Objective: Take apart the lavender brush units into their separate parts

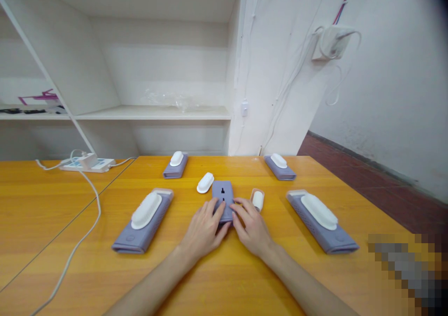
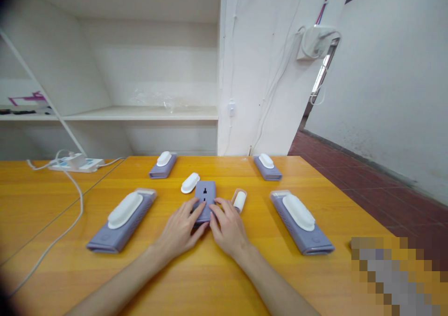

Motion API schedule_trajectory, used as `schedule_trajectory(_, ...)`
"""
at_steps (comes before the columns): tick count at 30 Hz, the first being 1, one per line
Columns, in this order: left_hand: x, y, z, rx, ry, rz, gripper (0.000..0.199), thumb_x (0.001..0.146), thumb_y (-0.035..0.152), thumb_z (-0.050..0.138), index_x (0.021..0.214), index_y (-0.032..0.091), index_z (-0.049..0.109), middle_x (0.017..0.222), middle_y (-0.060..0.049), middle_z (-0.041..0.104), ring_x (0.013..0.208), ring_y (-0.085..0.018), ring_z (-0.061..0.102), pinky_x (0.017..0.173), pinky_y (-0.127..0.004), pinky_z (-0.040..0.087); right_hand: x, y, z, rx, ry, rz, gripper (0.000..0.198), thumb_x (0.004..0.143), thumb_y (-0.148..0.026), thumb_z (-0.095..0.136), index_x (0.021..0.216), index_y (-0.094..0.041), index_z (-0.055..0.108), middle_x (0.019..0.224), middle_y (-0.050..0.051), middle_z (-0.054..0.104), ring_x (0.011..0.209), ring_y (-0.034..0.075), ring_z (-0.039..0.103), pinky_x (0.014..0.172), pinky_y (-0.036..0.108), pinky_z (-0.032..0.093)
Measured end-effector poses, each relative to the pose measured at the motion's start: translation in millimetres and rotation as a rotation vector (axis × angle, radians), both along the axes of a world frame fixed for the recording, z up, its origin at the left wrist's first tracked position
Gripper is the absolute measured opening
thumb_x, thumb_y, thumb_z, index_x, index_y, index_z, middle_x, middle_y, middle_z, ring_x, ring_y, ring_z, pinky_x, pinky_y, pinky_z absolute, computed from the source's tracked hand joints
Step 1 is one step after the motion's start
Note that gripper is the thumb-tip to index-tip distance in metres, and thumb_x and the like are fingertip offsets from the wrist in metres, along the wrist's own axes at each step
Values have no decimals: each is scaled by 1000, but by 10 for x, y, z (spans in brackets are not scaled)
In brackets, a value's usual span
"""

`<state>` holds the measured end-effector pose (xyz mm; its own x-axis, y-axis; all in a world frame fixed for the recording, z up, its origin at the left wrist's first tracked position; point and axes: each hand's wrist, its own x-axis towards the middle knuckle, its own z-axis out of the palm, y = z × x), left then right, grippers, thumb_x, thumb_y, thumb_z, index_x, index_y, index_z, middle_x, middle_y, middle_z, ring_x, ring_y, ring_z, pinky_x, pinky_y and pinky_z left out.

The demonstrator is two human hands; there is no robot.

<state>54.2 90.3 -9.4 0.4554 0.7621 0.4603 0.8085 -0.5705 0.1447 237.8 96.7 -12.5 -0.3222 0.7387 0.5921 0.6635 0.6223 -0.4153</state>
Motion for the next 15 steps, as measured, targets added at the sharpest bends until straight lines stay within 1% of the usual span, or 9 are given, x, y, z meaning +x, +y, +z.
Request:
schedule_trajectory(2,-28,-18,-14,-3,-18,-36,48,90,36,42,134,19,38,133,-16,44,118,-27,47,95,-43,46,-3,-10,5,-6,-30,-7,27,90,-21,44,113,-19,57,119,12,51,110,25,50,96,44,44)
schedule_trajectory(4,-65,-42,-19,-16,-36,-62,46,90,33,42,134,19,38,133,-16,43,118,-26,47,96,-43,45,-4,-16,3,-6,-47,-19,27,90,-23,44,114,-20,56,121,13,50,112,26,49,96,46,43)
schedule_trajectory(9,-103,-94,-17,-17,-98,-28,28,89,26,44,116,20,49,122,-13,50,110,-24,52,91,-41,47,7,-21,-24,2,-51,-22,28,91,-24,44,116,-20,56,124,13,49,115,26,48,98,47,43)
schedule_trajectory(15,-87,-95,-52,0,-124,13,19,88,28,48,106,21,51,109,-8,54,98,-22,54,83,-37,49,14,-33,-33,-1,-42,-3,28,89,-26,47,115,-18,56,125,13,48,115,26,48,99,45,42)
